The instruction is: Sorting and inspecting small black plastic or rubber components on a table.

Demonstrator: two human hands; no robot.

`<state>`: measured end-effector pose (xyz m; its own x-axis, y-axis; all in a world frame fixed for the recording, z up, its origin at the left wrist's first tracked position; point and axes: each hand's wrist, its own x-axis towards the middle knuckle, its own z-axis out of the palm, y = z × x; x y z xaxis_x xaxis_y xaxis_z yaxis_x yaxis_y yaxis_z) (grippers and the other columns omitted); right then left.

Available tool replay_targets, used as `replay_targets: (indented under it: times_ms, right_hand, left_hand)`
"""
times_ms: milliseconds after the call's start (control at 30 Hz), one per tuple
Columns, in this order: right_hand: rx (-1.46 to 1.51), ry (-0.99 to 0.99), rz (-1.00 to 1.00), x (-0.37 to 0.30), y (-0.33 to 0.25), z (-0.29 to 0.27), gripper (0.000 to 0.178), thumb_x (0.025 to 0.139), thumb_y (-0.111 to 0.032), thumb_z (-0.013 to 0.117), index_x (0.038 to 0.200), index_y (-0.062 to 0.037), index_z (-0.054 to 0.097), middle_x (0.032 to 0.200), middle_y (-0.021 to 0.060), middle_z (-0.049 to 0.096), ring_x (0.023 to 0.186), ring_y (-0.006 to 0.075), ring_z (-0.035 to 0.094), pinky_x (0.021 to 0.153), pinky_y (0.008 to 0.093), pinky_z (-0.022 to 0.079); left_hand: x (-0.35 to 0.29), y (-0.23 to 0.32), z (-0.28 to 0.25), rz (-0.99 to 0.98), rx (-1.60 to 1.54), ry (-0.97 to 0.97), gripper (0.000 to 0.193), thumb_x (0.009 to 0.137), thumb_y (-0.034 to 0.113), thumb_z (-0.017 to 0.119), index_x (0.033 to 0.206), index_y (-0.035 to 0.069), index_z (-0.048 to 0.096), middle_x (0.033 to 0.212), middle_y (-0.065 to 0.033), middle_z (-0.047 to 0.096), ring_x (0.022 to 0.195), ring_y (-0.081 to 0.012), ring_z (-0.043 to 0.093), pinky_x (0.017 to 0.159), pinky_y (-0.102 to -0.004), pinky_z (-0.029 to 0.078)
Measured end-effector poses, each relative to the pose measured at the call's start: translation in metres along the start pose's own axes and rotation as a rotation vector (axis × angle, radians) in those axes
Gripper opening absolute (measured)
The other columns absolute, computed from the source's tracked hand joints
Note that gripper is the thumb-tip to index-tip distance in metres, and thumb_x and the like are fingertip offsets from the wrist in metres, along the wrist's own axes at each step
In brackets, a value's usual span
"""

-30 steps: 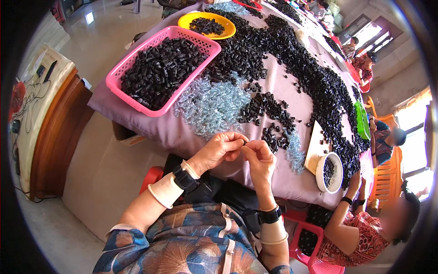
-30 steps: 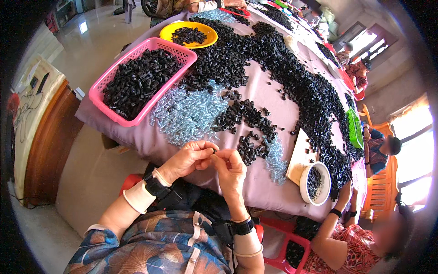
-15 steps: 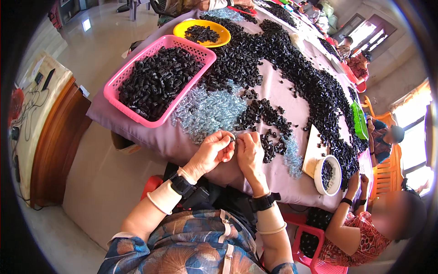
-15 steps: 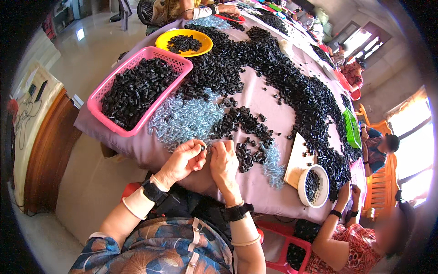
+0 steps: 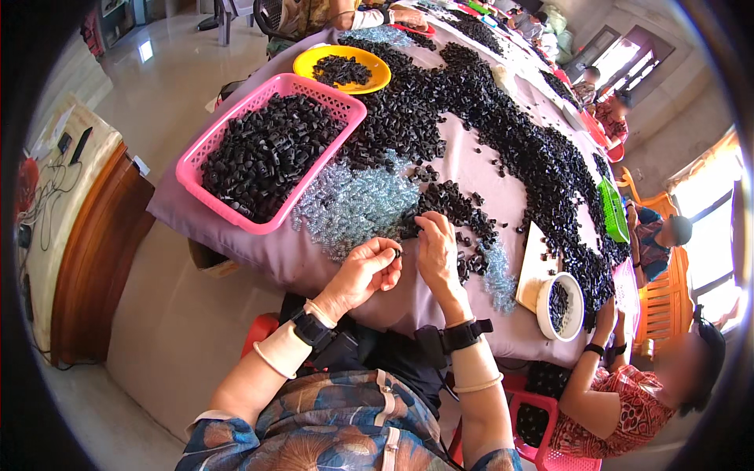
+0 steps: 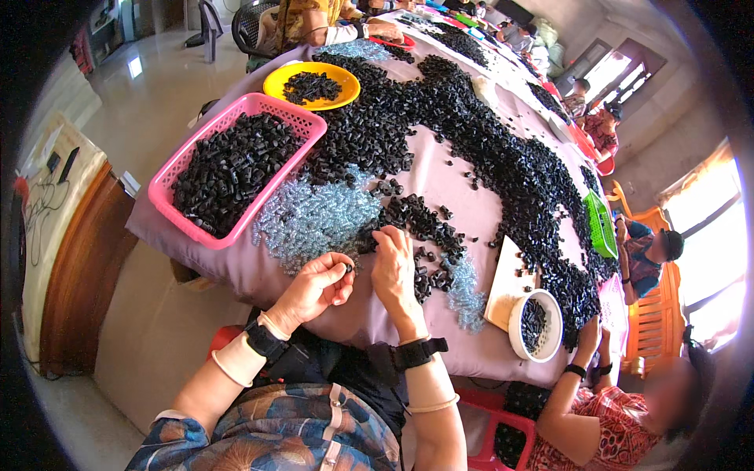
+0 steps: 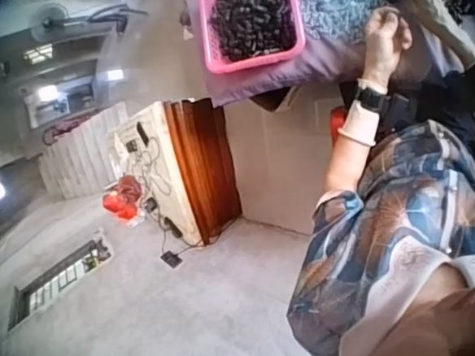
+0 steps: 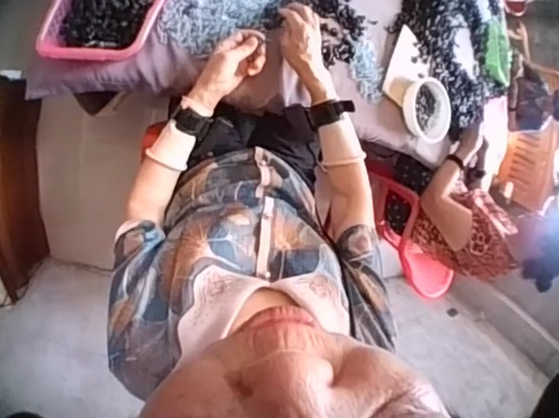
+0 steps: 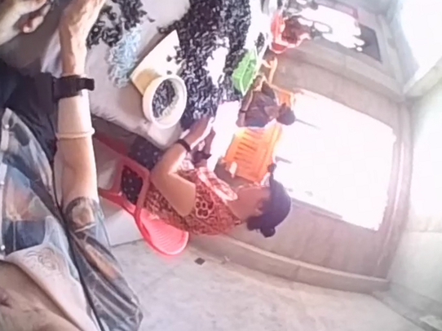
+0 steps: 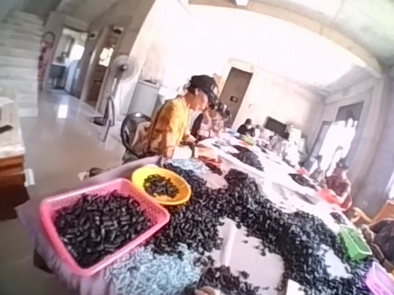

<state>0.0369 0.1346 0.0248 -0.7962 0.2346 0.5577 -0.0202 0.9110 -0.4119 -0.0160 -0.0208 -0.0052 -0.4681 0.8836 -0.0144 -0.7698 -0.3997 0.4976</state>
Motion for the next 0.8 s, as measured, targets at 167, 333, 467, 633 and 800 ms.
replay_targets:
  times_ms: [167, 333, 467, 633, 800]
  right_hand:
    - [-0.023, 0.012, 0.003, -0.01, 0.008, -0.009, 0.015, 0.072, 0.003, 0.053, 0.084, -0.0022, 0.059, 0.085, 0.0123, 0.055, 0.08, 0.0312, 0.049, 0.072, 0.0394, 0.041]
    - [-0.114, -0.033, 0.001, -0.018, 0.02, -0.022, 0.009, 0.071, 0.0, 0.056, 0.078, -0.0047, 0.059, 0.08, 0.0098, 0.055, 0.078, 0.0297, 0.049, 0.072, 0.0385, 0.039]
    - [-0.126, 0.01, 0.0, -0.015, 0.022, -0.024, 0.01, 0.071, -0.001, 0.057, 0.079, -0.0056, 0.059, 0.079, 0.0092, 0.055, 0.078, 0.0292, 0.049, 0.071, 0.0384, 0.039]
    - [-0.149, 0.026, 0.038, 0.002, 0.017, -0.015, 0.009, 0.072, -0.005, 0.057, 0.081, -0.0066, 0.06, 0.081, 0.0084, 0.055, 0.079, 0.0288, 0.049, 0.07, 0.0388, 0.039]
    - [-0.206, -0.025, 0.084, 0.007, 0.026, 0.002, 0.016, 0.073, -0.006, 0.058, 0.089, -0.0073, 0.058, 0.081, 0.0095, 0.054, 0.08, 0.0294, 0.049, 0.07, 0.0405, 0.039]
  left_hand:
    - [0.0, 0.001, -0.003, 0.0, 0.0, -0.014, 0.012, 0.091, 0.013, 0.048, 0.099, 0.006, 0.054, 0.08, -0.0044, 0.058, 0.064, -0.0139, 0.055, 0.053, -0.0238, 0.042]
    - [-0.001, 0.001, -0.003, -0.003, 0.004, -0.014, 0.012, 0.091, 0.013, 0.048, 0.098, 0.007, 0.054, 0.08, -0.0042, 0.058, 0.064, -0.0138, 0.055, 0.053, -0.024, 0.042]
    - [0.0, 0.001, -0.003, -0.004, 0.006, -0.023, 0.012, 0.091, 0.013, 0.048, 0.098, 0.007, 0.054, 0.08, -0.0042, 0.058, 0.064, -0.0138, 0.055, 0.053, -0.024, 0.042]
    - [-0.001, 0.002, -0.002, -0.005, 0.01, -0.013, 0.012, 0.091, 0.012, 0.048, 0.099, 0.007, 0.054, 0.08, -0.0044, 0.058, 0.064, -0.0135, 0.055, 0.053, -0.0236, 0.042]
    - [0.001, 0.0, 0.0, 0.007, 0.038, -0.028, 0.013, 0.09, 0.012, 0.048, 0.1, 0.005, 0.055, 0.079, -0.0052, 0.058, 0.063, -0.0132, 0.055, 0.053, -0.0235, 0.042]
